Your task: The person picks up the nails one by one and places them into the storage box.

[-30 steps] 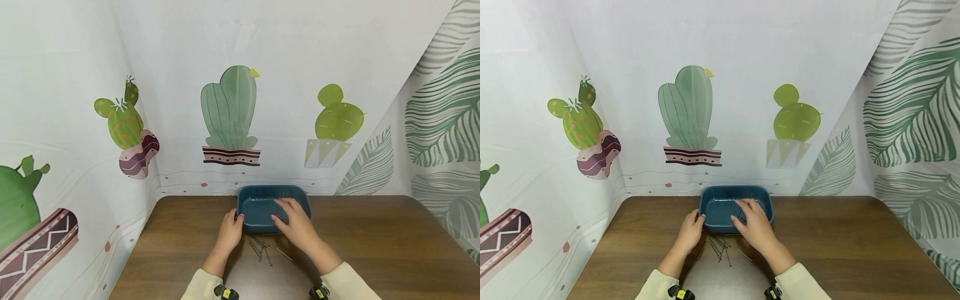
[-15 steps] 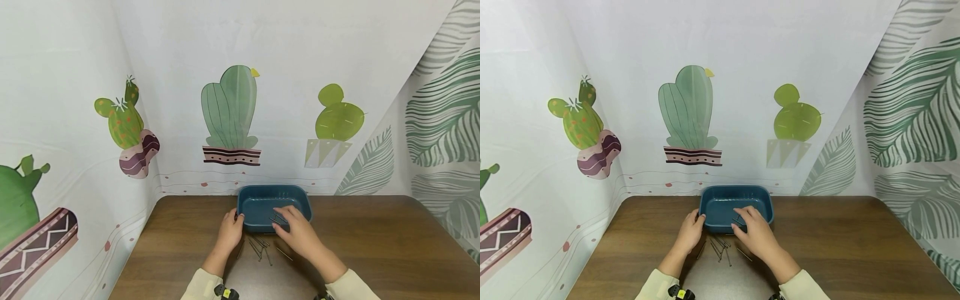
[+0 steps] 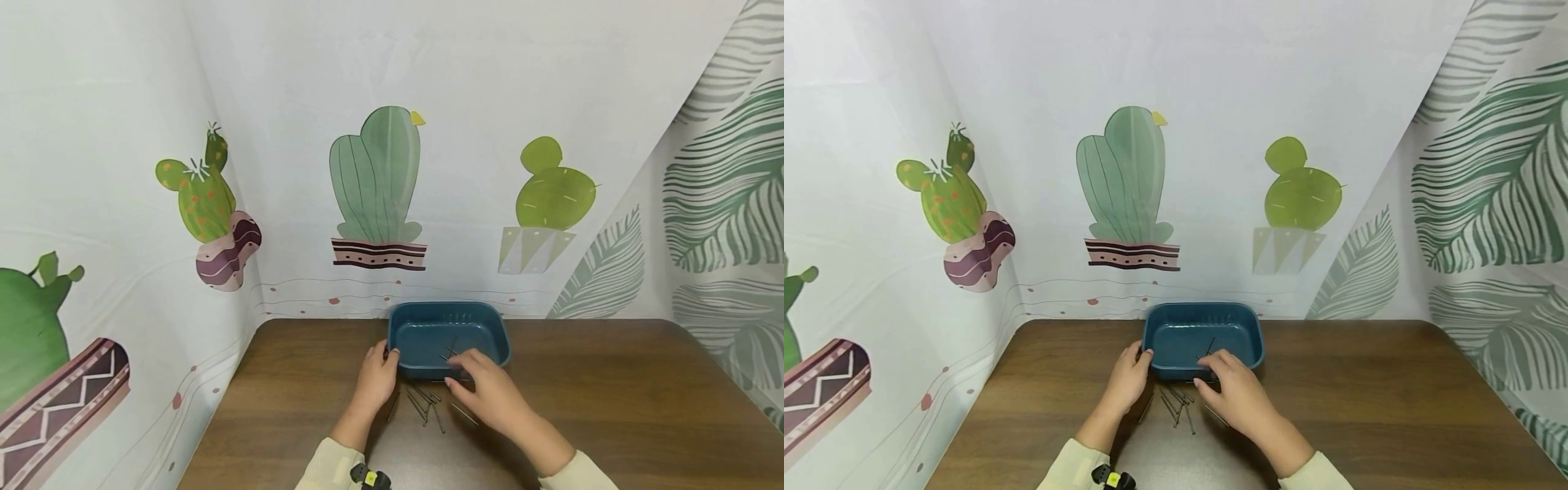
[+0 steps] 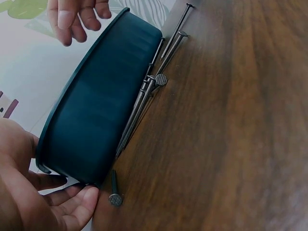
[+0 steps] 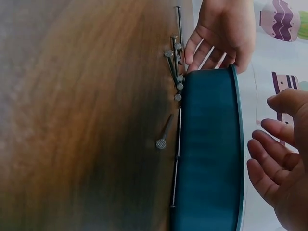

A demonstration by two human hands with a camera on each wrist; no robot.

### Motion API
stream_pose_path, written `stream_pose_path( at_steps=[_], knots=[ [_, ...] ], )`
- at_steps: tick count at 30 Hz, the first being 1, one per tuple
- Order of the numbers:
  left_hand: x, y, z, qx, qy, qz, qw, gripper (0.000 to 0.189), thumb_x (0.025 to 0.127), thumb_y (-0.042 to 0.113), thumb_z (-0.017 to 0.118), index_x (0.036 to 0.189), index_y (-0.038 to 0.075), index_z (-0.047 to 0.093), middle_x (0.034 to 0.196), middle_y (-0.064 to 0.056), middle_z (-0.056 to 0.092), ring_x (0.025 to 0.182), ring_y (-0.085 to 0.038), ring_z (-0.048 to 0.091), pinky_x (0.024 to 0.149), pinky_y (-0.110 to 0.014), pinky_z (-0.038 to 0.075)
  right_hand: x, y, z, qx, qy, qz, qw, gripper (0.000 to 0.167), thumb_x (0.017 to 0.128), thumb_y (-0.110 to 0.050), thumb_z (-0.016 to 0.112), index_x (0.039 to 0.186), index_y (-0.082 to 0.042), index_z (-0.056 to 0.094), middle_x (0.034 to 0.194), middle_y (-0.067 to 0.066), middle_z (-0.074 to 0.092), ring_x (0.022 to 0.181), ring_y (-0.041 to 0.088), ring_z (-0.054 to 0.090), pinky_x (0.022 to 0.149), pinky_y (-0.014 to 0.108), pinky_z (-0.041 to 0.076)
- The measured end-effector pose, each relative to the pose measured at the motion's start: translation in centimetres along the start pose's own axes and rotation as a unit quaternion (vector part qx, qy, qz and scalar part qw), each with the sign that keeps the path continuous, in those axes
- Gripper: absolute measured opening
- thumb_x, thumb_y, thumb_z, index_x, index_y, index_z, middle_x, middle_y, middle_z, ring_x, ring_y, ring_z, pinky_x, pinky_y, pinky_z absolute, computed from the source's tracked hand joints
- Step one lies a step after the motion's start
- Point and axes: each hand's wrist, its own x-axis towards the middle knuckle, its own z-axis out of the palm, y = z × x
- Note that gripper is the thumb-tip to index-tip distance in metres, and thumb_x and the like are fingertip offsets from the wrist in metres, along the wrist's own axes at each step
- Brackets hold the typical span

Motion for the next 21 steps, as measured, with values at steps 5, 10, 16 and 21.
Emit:
stream_pose_path(
  at_steps=[5, 10, 16, 21],
  knots=[
    [-0.1, 0.1, 0.0, -0.005, -0.003, -0.004, 1.0000, 0.045, 0.103, 0.028, 0.050, 0.136, -0.002, 0.058, 0.120, -0.017, 0.063, 0.118, -0.033, 0.059, 0.102, -0.054, 0.047, -0.6, -0.1, 0.0, -0.003, -0.039, 0.010, 0.9992, 0.029, 0.089, -0.026, 0.076, 0.115, -0.014, 0.071, 0.103, -0.006, 0.067, 0.088, 0.011, 0.064, 0.077, 0.026, 0.055],
    [0.0, 0.1, 0.0, -0.002, 0.000, -0.002, 1.0000, 0.044, 0.103, 0.027, 0.051, 0.136, -0.002, 0.058, 0.119, -0.017, 0.063, 0.116, -0.033, 0.060, 0.101, -0.054, 0.047, -1.0, -0.2, 0.1, -0.020, -0.096, 0.010, 0.9951, 0.032, 0.091, -0.028, 0.074, 0.119, -0.013, 0.070, 0.110, -0.004, 0.069, 0.099, 0.014, 0.068, 0.085, 0.036, 0.057],
    [0.0, 0.0, 0.1, -0.003, 0.004, -0.001, 1.0000, 0.044, 0.102, 0.028, 0.051, 0.135, -0.001, 0.059, 0.117, -0.016, 0.064, 0.115, -0.033, 0.061, 0.101, -0.053, 0.047, -1.3, -0.2, 0.3, -0.038, -0.137, -0.006, 0.9898, 0.040, 0.089, -0.027, 0.076, 0.123, -0.008, 0.069, 0.110, 0.000, 0.067, 0.100, 0.017, 0.065, 0.086, 0.041, 0.057],
    [0.0, 0.0, 0.1, -0.005, 0.005, 0.000, 1.0000, 0.044, 0.102, 0.028, 0.051, 0.134, -0.001, 0.059, 0.116, -0.016, 0.064, 0.114, -0.032, 0.061, 0.100, -0.053, 0.048, -1.5, 0.1, 0.8, -0.050, -0.144, -0.014, 0.9882, 0.041, 0.085, -0.026, 0.080, 0.120, -0.008, 0.069, 0.106, -0.001, 0.064, 0.098, 0.016, 0.063, 0.085, 0.039, 0.056]
  ],
)
